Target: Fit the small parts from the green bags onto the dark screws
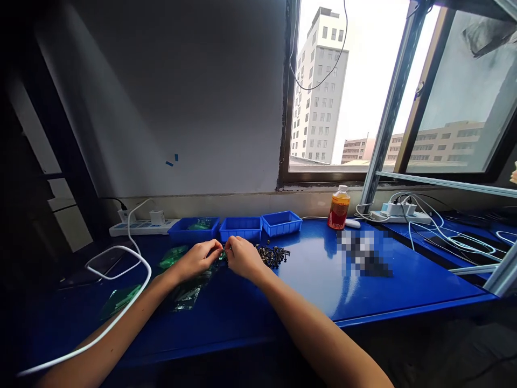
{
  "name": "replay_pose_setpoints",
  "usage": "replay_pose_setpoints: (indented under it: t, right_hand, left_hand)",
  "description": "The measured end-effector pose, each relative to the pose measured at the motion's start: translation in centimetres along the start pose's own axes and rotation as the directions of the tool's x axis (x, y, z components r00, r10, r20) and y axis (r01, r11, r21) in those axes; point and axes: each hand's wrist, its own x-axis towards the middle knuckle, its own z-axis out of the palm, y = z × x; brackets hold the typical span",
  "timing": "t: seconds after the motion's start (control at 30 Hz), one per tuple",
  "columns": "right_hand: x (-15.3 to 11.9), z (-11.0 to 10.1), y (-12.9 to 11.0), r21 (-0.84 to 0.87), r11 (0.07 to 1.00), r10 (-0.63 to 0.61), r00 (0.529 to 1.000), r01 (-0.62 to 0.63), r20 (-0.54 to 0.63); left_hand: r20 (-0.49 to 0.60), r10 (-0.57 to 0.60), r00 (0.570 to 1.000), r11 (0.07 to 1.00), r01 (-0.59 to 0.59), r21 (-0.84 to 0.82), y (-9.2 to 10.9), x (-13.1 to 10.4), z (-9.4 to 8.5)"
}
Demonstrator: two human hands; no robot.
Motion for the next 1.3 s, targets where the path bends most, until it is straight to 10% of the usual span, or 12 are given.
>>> replay_pose_setpoints:
  t: [1.3]
  right_hand:
    - [-0.26,-0.25,-0.50,0.017,1.000,0.009,0.996,-0.008,-0.085]
  left_hand:
    - [-0.010,0.050,0.999,0.999,-0.050,0.000,0.20,-0.06,-0.09]
